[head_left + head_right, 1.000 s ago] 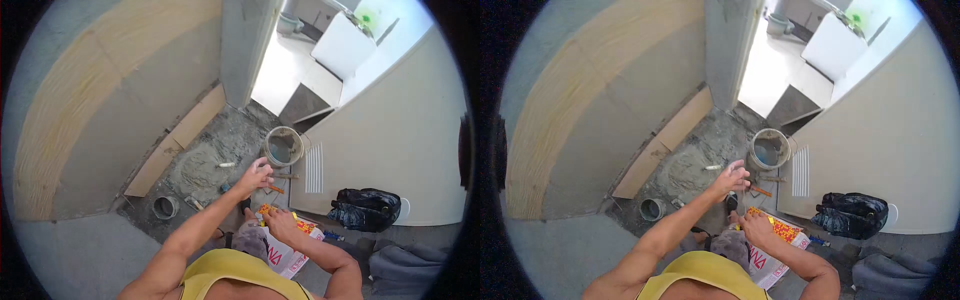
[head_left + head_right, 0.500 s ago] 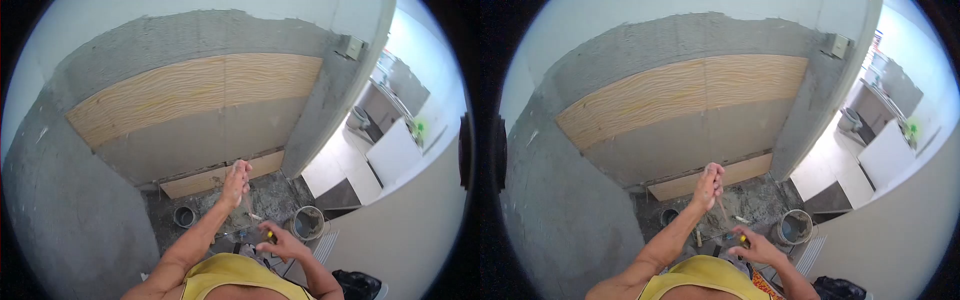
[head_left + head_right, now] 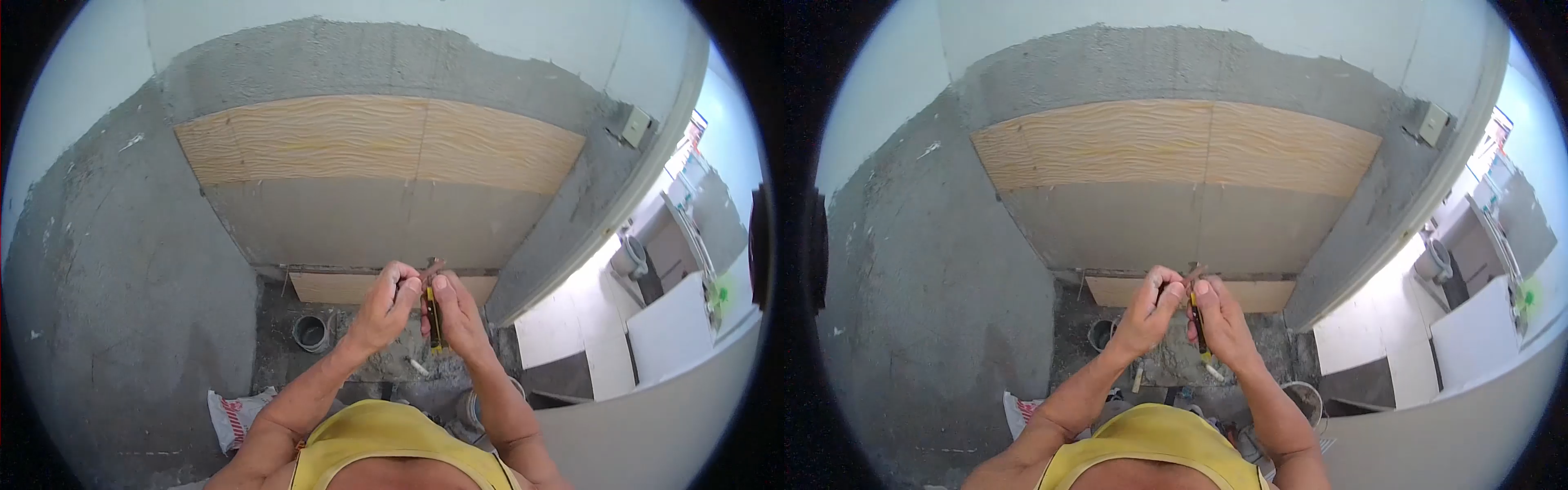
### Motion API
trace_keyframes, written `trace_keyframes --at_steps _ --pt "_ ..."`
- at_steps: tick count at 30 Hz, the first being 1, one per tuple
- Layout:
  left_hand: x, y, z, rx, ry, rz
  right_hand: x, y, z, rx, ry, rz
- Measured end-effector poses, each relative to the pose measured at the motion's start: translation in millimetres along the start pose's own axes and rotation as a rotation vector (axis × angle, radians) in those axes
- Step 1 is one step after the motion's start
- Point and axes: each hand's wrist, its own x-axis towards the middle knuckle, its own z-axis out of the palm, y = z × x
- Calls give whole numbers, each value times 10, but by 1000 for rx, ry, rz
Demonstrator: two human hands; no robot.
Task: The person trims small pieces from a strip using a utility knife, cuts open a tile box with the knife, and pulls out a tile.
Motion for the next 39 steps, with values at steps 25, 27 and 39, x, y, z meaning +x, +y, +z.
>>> trace_keyframes --at_steps 25,27,39 --pt "22 234 -531 -12 -672 -97 -172 136 -183 535 -657 595" --pt "-113 114 -522 104 -621 -166 -283 185 -159 594 -597 696" --pt "-815 435 -645 39 -591 -259 -844 -414 -393 325 -760 857"
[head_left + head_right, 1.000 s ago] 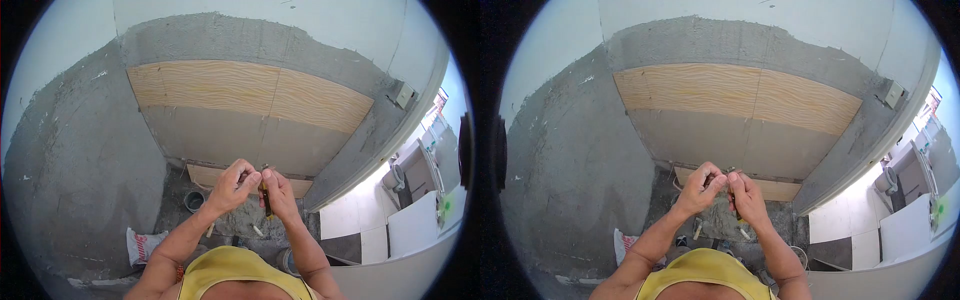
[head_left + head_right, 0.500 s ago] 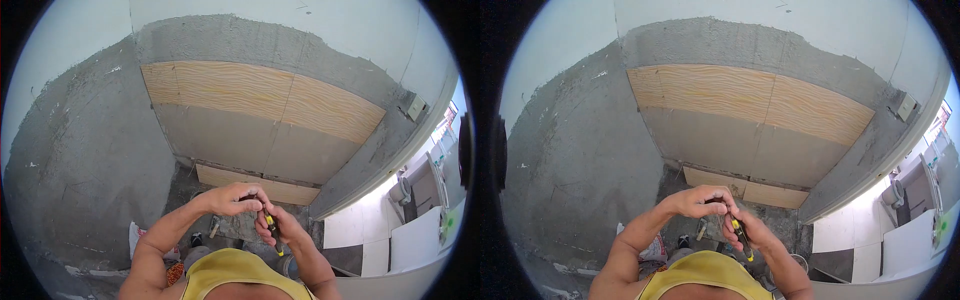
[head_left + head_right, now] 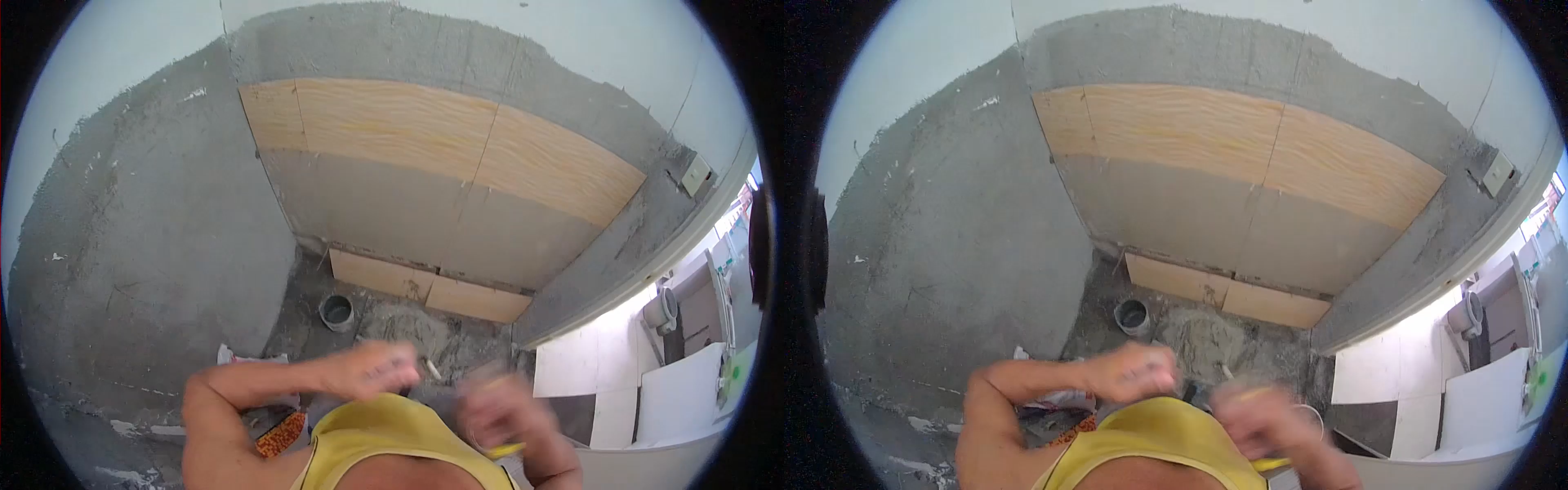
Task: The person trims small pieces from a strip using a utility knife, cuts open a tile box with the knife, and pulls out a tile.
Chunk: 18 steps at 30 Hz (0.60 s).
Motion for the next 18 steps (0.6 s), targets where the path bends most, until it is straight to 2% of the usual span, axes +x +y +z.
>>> trace_keyframes --at_steps 3,5,6,7,9,11,13,15,16,17,18 --pt "-111 -433 -38 -68 142 -84 -453 -108 -336 -3 245 -478" --pt "132 -303 73 -295 196 -204 -706 -25 -421 18 426 -732" --pt "285 -413 97 -542 233 -100 -361 -95 -266 -103 562 -608" --pt "394 -392 119 -533 207 -90 -92 -45 -345 -252 522 -609" --pt "549 -337 187 -800 271 -95 261 -38 -392 -253 623 -604" --pt "623 -293 322 -832 293 -83 392 -76 -326 -264 645 -629" --pt "675 -253 387 -862 328 -74 463 -92 -273 -215 606 -552" --pt "718 -215 427 -866 447 -39 519 -18 -337 -255 543 -506" --pt "755 -244 440 -871 451 -39 580 50 -398 -415 594 -564" --pt "794 -304 452 -908 503 91 610 96 -422 -577 642 -618" --pt "825 -339 471 -941 555 221 631 93 -398 -578 640 -610"
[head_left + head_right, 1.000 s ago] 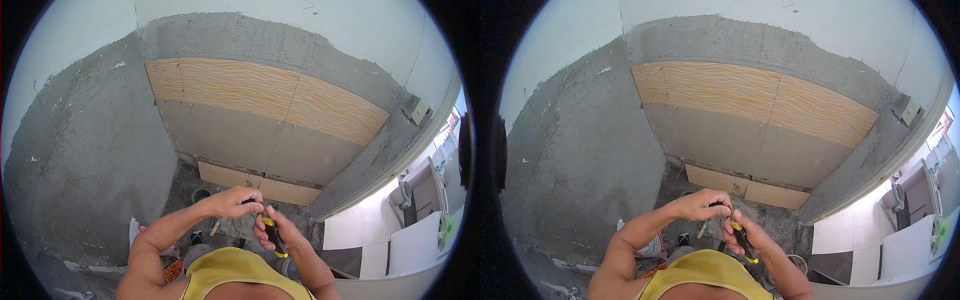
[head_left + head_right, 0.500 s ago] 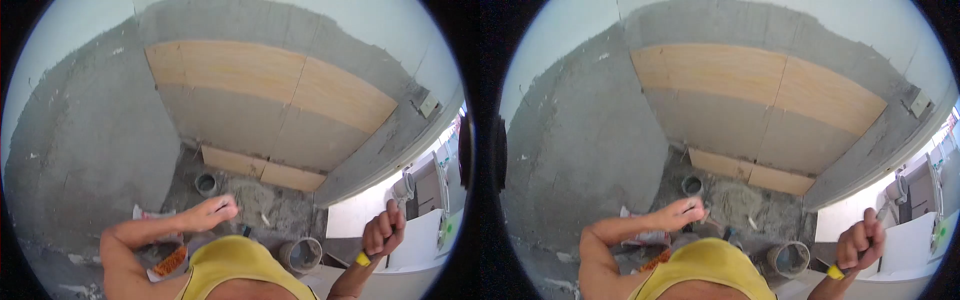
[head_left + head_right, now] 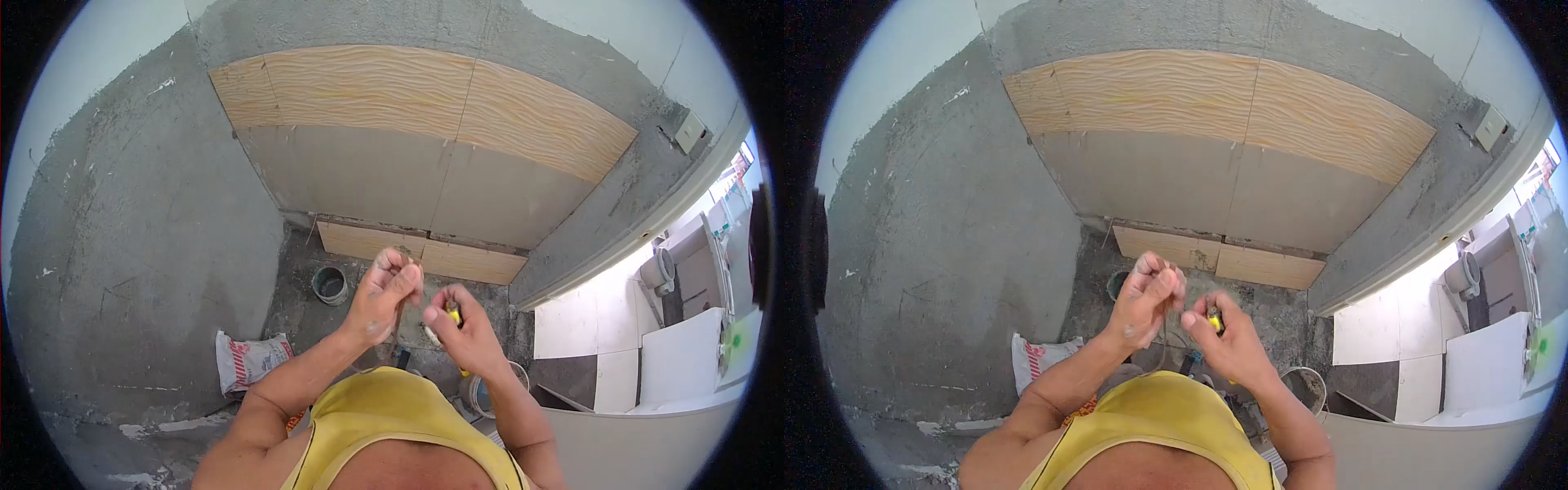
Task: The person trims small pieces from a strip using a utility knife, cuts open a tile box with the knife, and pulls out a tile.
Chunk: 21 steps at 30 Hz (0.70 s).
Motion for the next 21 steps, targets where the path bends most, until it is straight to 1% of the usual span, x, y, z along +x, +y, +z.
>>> trace_keyframes --at_steps 1,2,3,4,6,10,12,13,15,16,17,19,21 --pt "13 -30 3 -3 5 2 42 -28 56 19 77 -54" --pt "33 -49 15 -77 72 20 84 -58 111 38 153 -112" --pt "62 -33 55 -148 136 42 135 -73 166 36 148 -118" --pt "70 -21 116 -146 138 48 191 -63 228 22 192 -163" --pt "75 14 252 -271 242 39 291 6 355 29 294 -220" --pt "198 18 207 -242 309 101 436 75 392 87 353 -296" --pt "264 32 20 -241 241 101 425 20 301 246 283 -80" --pt "256 35 -59 -243 244 99 401 -14 269 245 283 -77" --pt "273 81 -183 -108 264 -7 395 -94 204 362 241 19" --pt "259 89 -196 -132 308 -57 418 -79 181 360 239 12" --pt "227 87 -229 -129 307 -50 434 -40 172 360 244 8" --pt "154 56 -336 -79 292 -115 456 -18 177 361 249 -1" --pt "75 29 -446 -49 249 -128 462 -11 179 386 230 49"
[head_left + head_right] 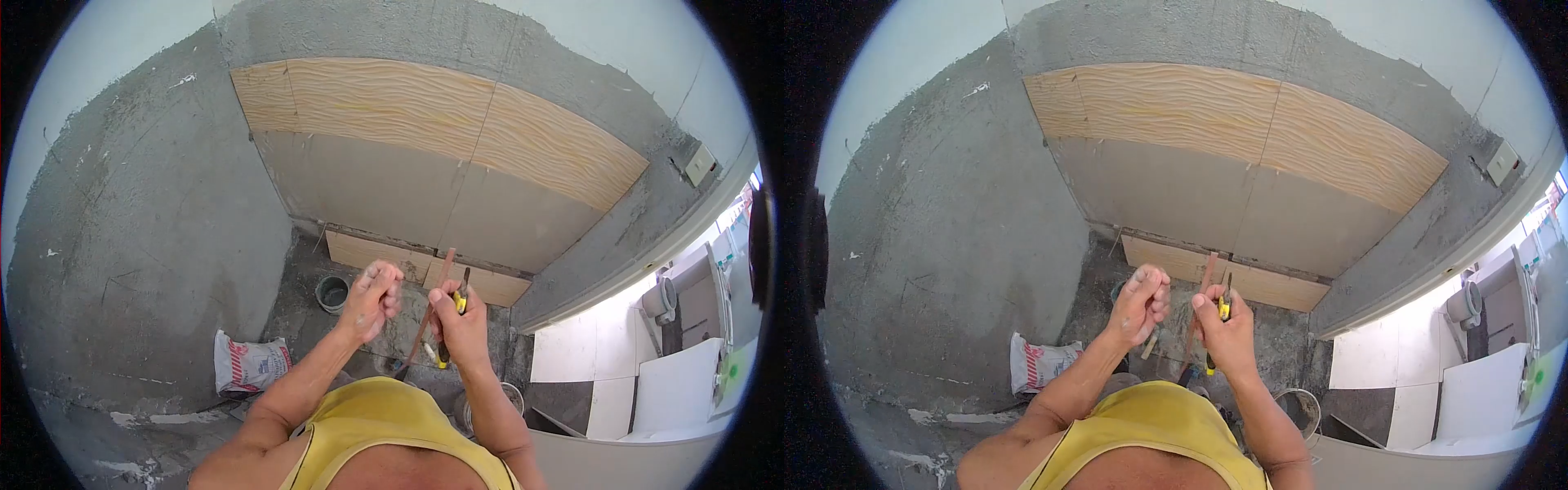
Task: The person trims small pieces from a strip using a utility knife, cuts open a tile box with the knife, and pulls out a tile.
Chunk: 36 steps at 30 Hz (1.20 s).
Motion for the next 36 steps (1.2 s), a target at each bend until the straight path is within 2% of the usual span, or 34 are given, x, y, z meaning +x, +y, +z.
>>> trace_keyframes --at_steps 5,11,16,18,20,23,26,30,32,36 --pt "-156 -44 -149 94 -61 -30 -55 74 94 -8 -6 58" --pt "-108 -338 -230 10 125 -76 -40 191 143 -72 3 118" --pt "-104 -471 -35 90 13 -119 16 308 104 -158 62 -94" --pt "-120 -466 58 105 -22 -111 18 325 66 -139 85 -103" --pt "-164 -489 217 284 -44 87 16 315 11 -122 117 -110" --pt "-219 -520 185 404 -122 40 18 390 -124 -184 138 -125" --pt "-254 -521 249 325 -106 -59 -3 470 -205 -215 149 -127" --pt "-205 -518 176 493 -128 -30 -109 389 -256 -151 117 -60" --pt "-184 -454 161 614 -51 37 -185 345 -299 -102 157 59" --pt "-189 -289 116 633 -32 51 -222 468 -458 -108 178 93"
